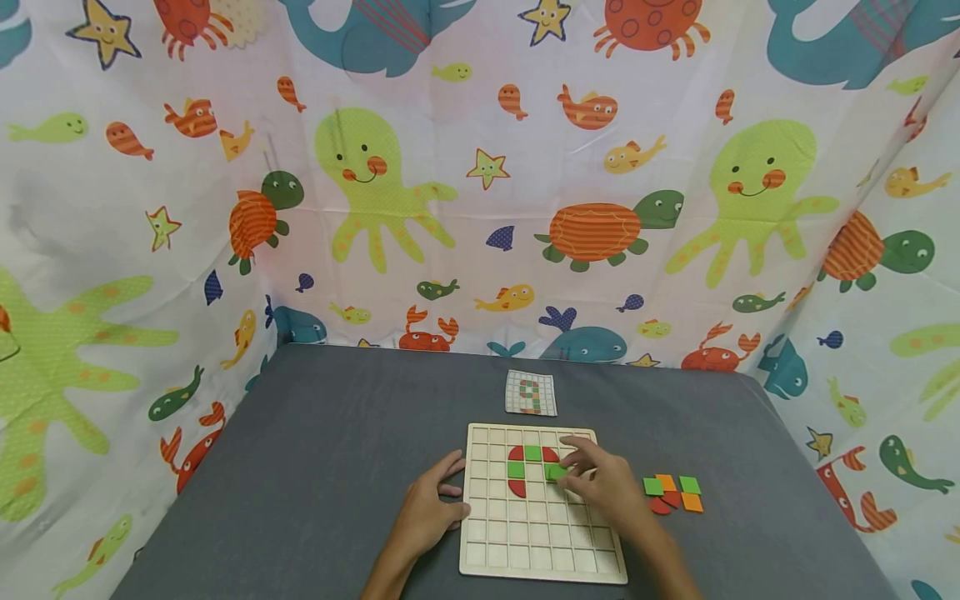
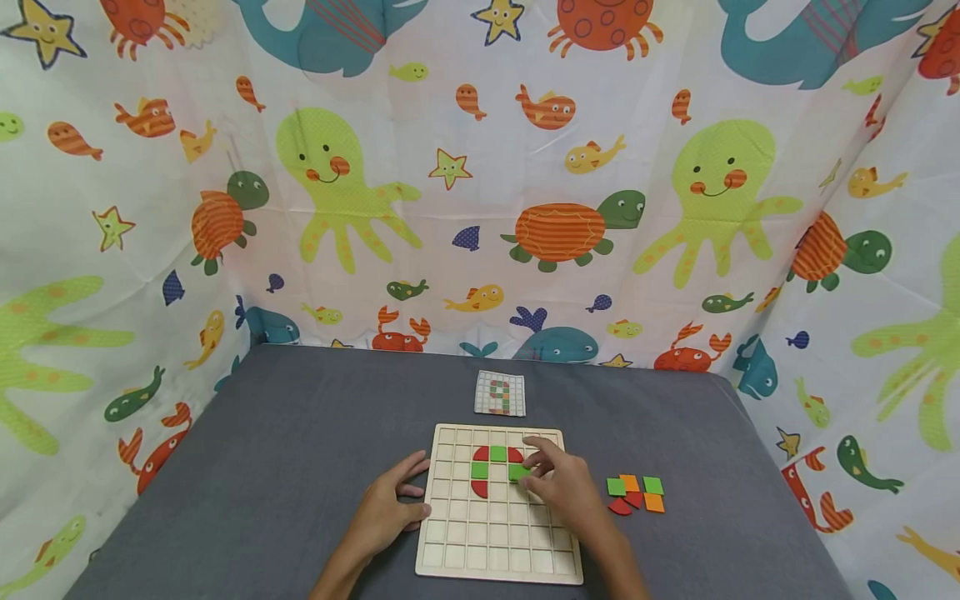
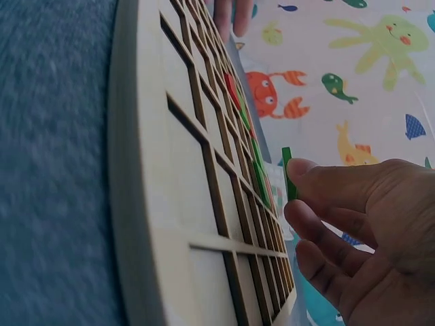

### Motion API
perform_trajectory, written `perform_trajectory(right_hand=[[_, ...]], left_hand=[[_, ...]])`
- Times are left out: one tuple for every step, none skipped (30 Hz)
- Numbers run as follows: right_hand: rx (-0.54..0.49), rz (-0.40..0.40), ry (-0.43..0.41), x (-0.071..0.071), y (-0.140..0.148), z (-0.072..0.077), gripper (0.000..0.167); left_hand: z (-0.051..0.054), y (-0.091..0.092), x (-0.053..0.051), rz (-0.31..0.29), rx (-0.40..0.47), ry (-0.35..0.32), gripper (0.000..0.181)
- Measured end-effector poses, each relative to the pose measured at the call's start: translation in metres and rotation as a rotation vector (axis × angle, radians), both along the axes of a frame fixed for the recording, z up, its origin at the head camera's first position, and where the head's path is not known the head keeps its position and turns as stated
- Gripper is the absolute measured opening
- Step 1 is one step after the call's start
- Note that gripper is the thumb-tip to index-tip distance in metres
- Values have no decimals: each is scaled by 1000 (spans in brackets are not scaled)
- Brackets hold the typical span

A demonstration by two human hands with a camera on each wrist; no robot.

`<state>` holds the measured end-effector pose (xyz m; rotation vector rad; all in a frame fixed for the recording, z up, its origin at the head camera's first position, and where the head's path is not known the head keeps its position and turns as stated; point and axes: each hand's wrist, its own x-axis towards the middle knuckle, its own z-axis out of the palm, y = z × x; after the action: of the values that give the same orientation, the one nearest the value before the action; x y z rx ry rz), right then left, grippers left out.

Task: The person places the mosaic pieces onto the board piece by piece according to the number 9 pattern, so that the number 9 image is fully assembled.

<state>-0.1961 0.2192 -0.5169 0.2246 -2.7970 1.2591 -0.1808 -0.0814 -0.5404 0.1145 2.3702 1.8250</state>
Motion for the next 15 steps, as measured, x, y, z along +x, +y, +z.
perform_trajectory(right_hand=[[3,5,-6,0,-2,0,58],[5,10,-14,0,-3,0,58],[5,17,-21,0,-4,0,57],[6,23,-27,0,-6,0,57],[6,34,-29,0,-7,0,57],[4,47,-26,1,-8,-1,57],[3,59,-23,1,-8,-1,56],[-1,72,-22,1,-9,-1,57],[-6,86,-20,2,-10,-1,57],[-13,100,-21,2,-10,-1,57],[-19,115,-20,2,-10,-2,57],[-25,126,-22,2,-11,-2,57],[-30,136,-27,3,-11,-2,58],[-33,145,-32,3,-12,-2,58],[-38,152,-36,3,-12,-2,59]], left_hand=[[0,0,0,2,-2,1,86],[0,0,0,3,-3,1,87],[0,0,0,4,-3,1,87],[0,0,0,4,-4,2,87],[0,0,0,4,-4,2,87],[0,0,0,3,-4,2,86],[0,0,0,2,-4,3,86],[0,0,0,1,-4,3,86],[-1,0,0,0,-3,4,86],[-1,0,0,-1,-3,5,86],[-1,0,0,-2,-4,6,86],[-1,0,0,-2,-4,6,86],[-1,0,0,-3,-4,7,86],[-1,0,0,-4,-5,7,86],[-1,0,0,-5,-5,8,86]])
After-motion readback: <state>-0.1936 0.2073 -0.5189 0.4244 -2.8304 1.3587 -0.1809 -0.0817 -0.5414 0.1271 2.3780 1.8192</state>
